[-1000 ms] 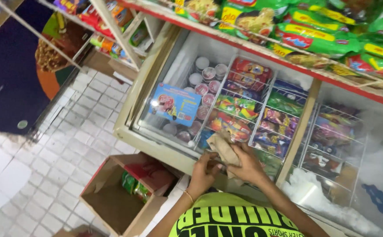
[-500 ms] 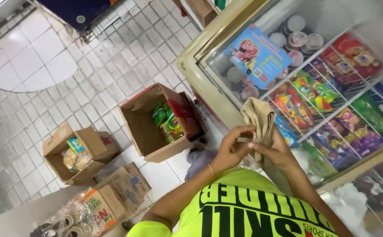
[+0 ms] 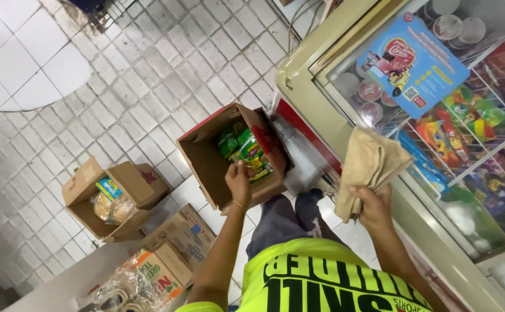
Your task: Stocking instant noodle packets from a cardboard box onto a grocery shelf.
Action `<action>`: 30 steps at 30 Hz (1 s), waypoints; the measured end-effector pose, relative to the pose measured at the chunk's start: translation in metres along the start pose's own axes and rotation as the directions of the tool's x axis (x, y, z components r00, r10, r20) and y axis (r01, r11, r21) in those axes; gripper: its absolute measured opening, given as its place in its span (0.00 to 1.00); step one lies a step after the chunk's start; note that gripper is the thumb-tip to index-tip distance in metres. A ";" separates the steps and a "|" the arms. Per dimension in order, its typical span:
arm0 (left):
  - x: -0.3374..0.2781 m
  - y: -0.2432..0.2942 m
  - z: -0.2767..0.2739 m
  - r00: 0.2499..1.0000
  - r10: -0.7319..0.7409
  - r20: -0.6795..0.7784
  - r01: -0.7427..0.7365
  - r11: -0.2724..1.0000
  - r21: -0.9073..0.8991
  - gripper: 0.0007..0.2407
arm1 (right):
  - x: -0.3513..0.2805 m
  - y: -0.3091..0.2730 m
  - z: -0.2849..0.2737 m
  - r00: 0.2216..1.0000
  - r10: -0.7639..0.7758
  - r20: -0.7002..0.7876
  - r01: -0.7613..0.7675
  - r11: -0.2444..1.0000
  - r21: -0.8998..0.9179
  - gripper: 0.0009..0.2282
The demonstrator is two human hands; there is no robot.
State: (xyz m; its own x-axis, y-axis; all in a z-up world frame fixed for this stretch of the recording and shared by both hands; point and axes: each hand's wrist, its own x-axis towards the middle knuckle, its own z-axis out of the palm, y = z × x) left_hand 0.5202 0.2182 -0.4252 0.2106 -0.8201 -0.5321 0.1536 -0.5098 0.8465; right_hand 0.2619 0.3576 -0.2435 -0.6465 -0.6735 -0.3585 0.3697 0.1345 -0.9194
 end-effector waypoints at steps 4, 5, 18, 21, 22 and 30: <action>0.121 -0.106 -0.045 0.998 -0.059 -0.017 0.057 0.776 0.628 0.02 | 0.007 0.044 -0.012 0.989 -0.014 -0.144 0.013 1.000 -0.006 0.25; 0.140 -0.128 -0.045 0.990 -0.119 0.077 0.022 0.664 0.747 0.03 | 0.007 0.047 -0.005 0.981 -0.044 -0.187 0.048 0.999 0.018 0.25; 0.232 -0.288 0.022 0.921 -0.311 0.234 -0.133 0.314 0.940 0.34 | -0.016 0.099 0.024 0.994 0.054 -0.095 -0.053 0.998 0.018 0.32; 0.237 -0.308 0.025 0.949 -0.269 0.164 -0.143 0.097 0.985 0.26 | -0.019 0.082 0.031 0.985 0.140 -0.100 -0.157 0.970 -0.186 0.21; 0.226 -0.286 0.034 0.948 -0.271 0.167 -0.146 0.097 0.985 0.26 | -0.017 0.084 0.027 0.985 0.140 -0.104 -0.157 0.970 -0.187 0.21; 0.197 -0.271 -0.001 0.893 -0.258 0.369 -0.199 0.508 0.838 0.20 | -0.021 0.075 0.017 0.996 0.084 0.013 -0.078 0.968 -0.240 0.13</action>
State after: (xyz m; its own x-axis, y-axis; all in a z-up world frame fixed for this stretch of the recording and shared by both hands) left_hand 0.5207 0.1954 -0.7592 -0.2080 -0.6964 -0.6868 -0.7726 -0.3137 0.5520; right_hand 0.3147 0.3698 -0.3025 -0.6047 -0.6690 -0.4321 0.2485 0.3570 -0.9004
